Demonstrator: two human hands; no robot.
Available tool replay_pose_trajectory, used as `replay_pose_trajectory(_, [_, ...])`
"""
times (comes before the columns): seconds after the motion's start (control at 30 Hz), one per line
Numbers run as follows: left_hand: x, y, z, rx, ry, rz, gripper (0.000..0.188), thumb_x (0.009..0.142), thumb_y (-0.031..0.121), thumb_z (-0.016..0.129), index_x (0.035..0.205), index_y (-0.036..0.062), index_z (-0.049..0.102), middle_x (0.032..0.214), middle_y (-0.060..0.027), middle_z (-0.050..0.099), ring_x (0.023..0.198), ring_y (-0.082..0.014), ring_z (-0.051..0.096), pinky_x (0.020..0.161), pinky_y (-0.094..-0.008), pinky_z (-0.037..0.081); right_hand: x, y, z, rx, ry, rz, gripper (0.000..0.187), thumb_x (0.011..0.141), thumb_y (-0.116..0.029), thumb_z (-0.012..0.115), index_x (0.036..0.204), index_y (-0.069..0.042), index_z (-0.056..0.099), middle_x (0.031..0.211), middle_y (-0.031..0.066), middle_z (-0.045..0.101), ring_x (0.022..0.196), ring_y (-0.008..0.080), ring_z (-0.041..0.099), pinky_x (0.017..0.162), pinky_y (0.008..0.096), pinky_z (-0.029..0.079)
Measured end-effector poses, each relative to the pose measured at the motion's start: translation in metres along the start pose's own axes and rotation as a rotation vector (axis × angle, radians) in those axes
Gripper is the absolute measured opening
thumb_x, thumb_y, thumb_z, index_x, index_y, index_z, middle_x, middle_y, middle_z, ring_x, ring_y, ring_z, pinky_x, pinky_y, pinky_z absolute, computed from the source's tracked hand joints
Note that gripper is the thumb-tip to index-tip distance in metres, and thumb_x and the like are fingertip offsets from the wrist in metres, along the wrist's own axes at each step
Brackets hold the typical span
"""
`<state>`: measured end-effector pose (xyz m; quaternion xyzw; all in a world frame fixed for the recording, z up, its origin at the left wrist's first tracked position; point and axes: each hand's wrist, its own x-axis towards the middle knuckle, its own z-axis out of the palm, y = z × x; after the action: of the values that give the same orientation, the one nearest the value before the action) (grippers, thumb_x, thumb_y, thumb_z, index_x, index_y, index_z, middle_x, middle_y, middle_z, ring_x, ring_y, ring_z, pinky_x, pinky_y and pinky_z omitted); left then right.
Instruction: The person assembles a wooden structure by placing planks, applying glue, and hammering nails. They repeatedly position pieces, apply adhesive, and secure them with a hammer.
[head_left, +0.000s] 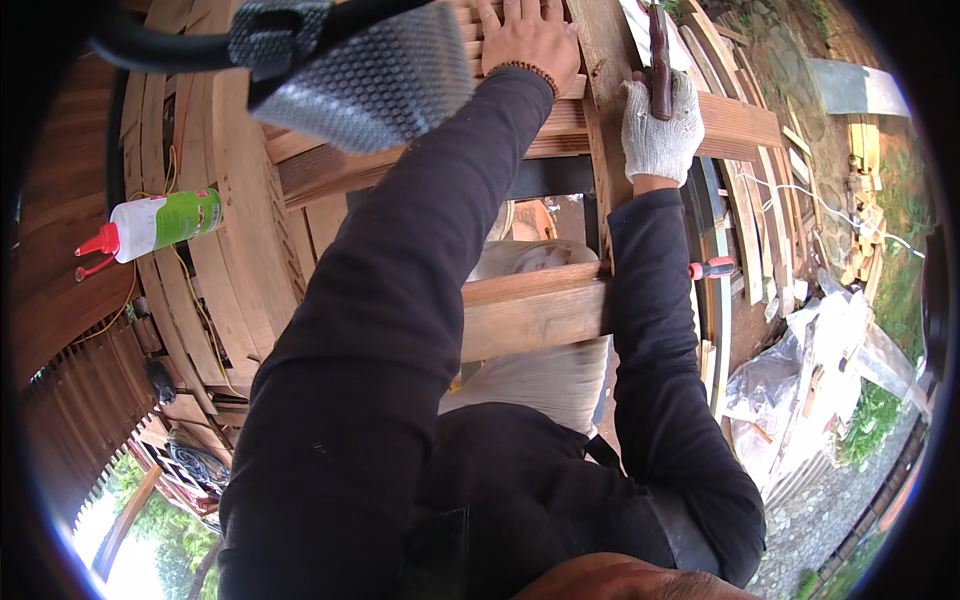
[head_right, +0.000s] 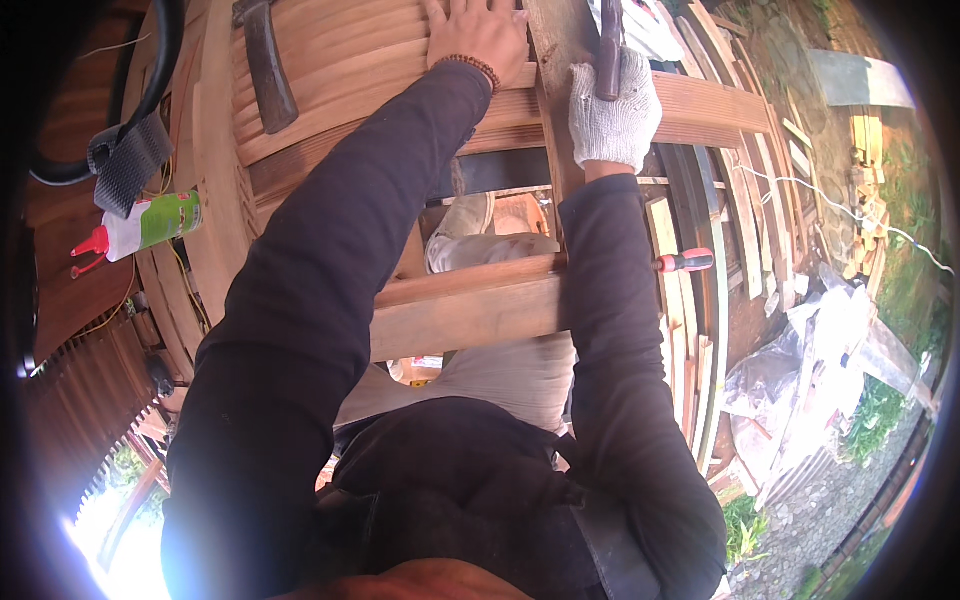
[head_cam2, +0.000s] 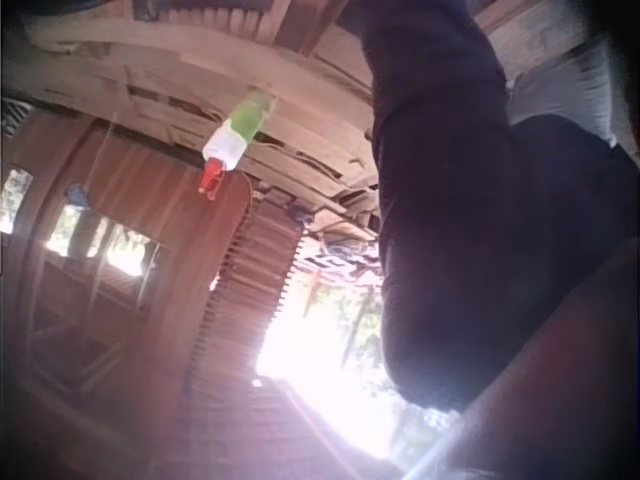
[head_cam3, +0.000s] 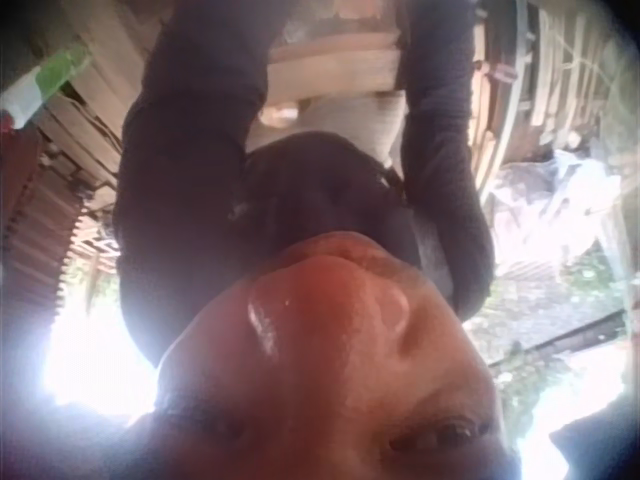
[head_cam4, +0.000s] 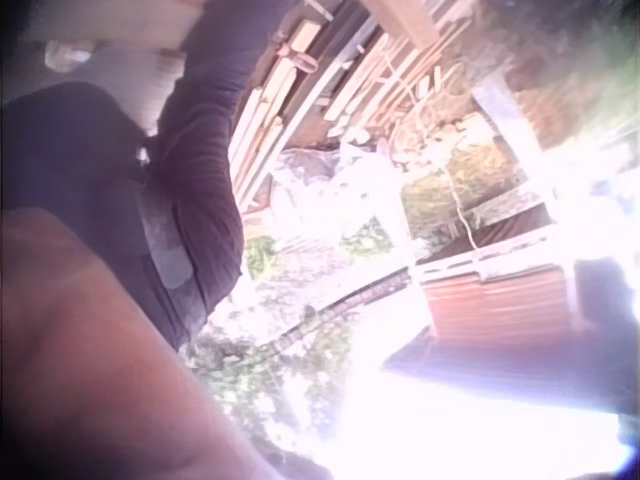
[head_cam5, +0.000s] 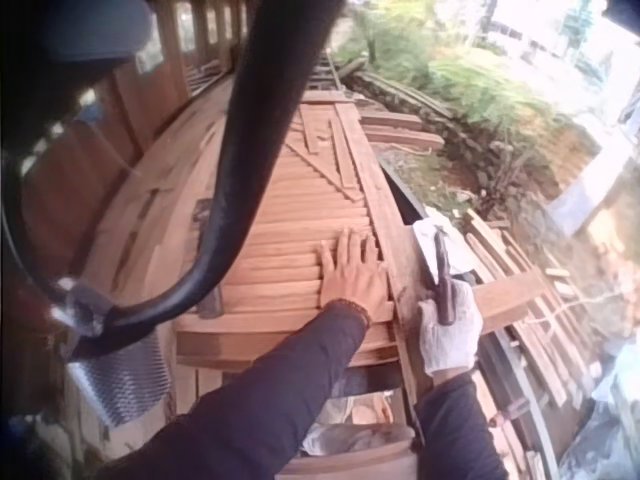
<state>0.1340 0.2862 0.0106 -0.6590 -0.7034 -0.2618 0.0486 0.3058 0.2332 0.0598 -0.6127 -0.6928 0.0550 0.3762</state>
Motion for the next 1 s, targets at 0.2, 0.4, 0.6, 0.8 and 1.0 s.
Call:
replay_pose_trajectory(0.2, [-0.004,0.004,-0.002,-0.008,0.033,0.030,0.057,0.102,0.039,0.053,0.148,0.0043,0.053,0.151,-0.0134,0.053,0.153,-0.0319,0.035,0.125,-0.0671,0.018,0.000,0.005,0.003,0.037,0.020,0.000,0.027,0.087,-0.024,0.080,0.107,-0.009,0.068,0.095,0.0146,0.074,0.090,0.0376,0.073,0.082,0.0417,0.058])
replay_pose_trajectory(0.4, [-0.006,0.007,-0.007,-0.034,0.036,0.047,0.054,0.101,0.035,0.054,0.144,0.0029,0.055,0.149,-0.0137,0.054,0.150,-0.0323,0.039,0.123,-0.0684,0.022,-0.001,0.000,0.002,0.103,0.039,0.013,0.027,0.088,-0.024,0.080,0.107,-0.009,0.068,0.095,0.0151,0.074,0.089,0.0388,0.072,0.081,0.0424,0.058])
replay_pose_trajectory(0.6, [-0.004,0.006,-0.016,-0.066,-0.031,0.039,0.055,0.098,0.034,0.058,0.144,0.0043,0.053,0.147,-0.0136,0.054,0.150,-0.0334,0.039,0.122,-0.0689,0.023,-0.001,0.003,0.007,0.071,0.028,-0.019,0.029,0.088,-0.024,0.079,0.109,-0.010,0.067,0.098,0.0154,0.074,0.091,0.0403,0.072,0.081,0.0446,0.058])
replay_pose_trajectory(0.8, [-0.070,-0.033,-0.051,-0.281,-0.012,0.287,0.041,0.093,0.032,0.075,0.128,0.0124,0.070,0.128,-0.0079,0.063,0.126,-0.0297,0.055,0.108,-0.0501,0.040,0.000,-0.002,-0.001,0.005,-0.029,0.016,0.029,0.090,-0.028,0.077,0.110,-0.010,0.067,0.102,0.0160,0.073,0.094,0.0400,0.071,0.083,0.0463,0.057])
replay_pose_trajectory(1.0, [-0.090,-0.041,-0.061,-0.231,0.013,0.204,0.036,0.085,0.031,0.082,0.115,0.0111,0.073,0.114,-0.0048,0.065,0.111,-0.0285,0.057,0.096,-0.0450,0.044,0.001,0.000,0.002,-0.014,-0.067,0.028,0.029,0.089,-0.029,0.077,0.109,-0.010,0.066,0.102,0.0151,0.073,0.094,0.0393,0.071,0.083,0.0455,0.057])
